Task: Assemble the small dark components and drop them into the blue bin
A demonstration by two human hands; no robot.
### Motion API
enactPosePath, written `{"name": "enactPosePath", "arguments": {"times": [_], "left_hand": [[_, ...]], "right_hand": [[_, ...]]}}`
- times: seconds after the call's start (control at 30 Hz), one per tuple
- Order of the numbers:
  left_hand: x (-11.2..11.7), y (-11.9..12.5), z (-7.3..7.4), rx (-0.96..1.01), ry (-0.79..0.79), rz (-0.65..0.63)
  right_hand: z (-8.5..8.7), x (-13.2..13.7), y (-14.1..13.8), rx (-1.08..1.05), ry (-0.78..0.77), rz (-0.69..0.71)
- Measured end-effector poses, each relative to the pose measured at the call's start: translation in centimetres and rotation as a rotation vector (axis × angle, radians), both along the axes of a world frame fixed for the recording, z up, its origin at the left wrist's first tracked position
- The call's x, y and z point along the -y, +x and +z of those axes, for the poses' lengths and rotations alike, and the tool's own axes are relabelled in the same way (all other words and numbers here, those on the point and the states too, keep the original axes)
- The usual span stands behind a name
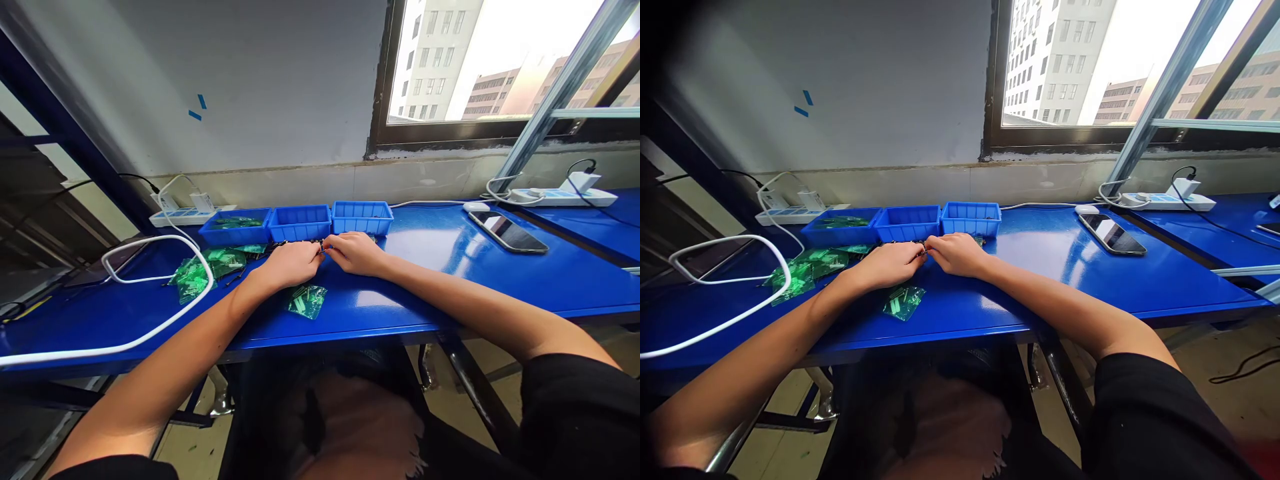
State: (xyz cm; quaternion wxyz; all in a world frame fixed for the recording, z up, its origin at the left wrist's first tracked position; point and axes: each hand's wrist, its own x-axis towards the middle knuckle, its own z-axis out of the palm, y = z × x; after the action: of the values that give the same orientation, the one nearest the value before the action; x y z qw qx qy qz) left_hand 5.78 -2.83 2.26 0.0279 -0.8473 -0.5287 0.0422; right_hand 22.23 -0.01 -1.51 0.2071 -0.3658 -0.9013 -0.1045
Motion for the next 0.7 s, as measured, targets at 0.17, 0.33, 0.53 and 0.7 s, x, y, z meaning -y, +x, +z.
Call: {"name": "enactPosePath", "arguments": {"times": [0.17,0.33,0.53,0.7], "left_hand": [[0.08,0.09,0.12,0.002,-0.013,0.016],[0.17,0.09,0.18,0.023,-0.018,0.012],[-0.03,-0.02,0.0,0.054,-0.023,0.034],[-0.1,-0.09,-0.02,0.074,-0.027,0.084]], "right_hand": [[0.14,0.09,-0.1,0.016,-0.008,-0.01],[-0.05,-0.09,-0.08,0.012,0.002,-0.011],[-0.33,-0.38,0.06,0.003,0.029,-0.032],[-0.25,-0.21,0.03,0.01,0.034,-0.039]]}}
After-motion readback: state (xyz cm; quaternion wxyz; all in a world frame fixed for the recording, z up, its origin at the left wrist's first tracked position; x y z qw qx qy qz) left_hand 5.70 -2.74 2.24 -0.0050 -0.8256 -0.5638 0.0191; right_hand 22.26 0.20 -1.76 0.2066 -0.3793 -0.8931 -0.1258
